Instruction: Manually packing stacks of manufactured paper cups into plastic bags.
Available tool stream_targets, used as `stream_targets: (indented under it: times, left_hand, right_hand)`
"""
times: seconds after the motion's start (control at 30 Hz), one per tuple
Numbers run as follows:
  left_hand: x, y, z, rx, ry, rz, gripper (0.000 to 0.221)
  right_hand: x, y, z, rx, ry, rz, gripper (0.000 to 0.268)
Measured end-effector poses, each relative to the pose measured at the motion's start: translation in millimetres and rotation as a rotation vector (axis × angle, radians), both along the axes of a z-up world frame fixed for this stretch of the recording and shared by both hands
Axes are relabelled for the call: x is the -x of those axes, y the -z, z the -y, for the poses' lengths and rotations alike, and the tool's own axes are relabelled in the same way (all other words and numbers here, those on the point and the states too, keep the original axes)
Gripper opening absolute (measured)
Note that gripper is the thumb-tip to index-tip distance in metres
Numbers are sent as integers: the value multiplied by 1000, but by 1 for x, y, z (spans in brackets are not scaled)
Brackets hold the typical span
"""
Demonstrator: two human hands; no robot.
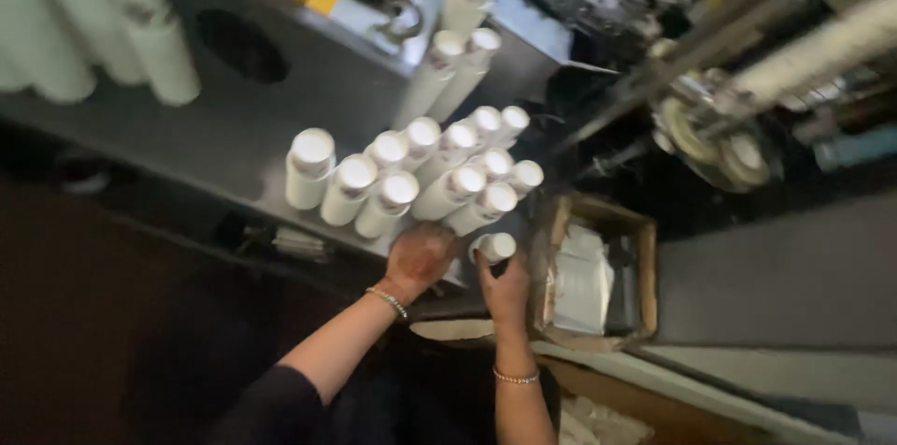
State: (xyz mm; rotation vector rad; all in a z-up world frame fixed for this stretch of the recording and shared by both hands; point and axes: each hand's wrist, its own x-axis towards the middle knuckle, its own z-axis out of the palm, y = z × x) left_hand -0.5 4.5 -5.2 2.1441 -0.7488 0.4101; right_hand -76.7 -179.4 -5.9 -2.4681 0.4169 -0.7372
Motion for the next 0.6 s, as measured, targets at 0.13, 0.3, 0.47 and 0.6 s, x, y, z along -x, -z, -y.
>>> stream_targets:
  times: [0.13,0.3,0.47,0.6]
  left_hand:
    - [5,-2,-4,-19,24,98,9]
    - [5,6,-7,-33,9,221,7]
    - [8,-3,-11,8,12,284,9]
    - [7,2,-11,38,23,278,6]
  right_hand:
    - [1,-12,-8,-32,40,-14,55]
    - [11,-50,-13,-61,-16,-92,50]
    - [26,-135,-10,91,2,-113,46]
    - [21,-241,18,223,-93,172,40]
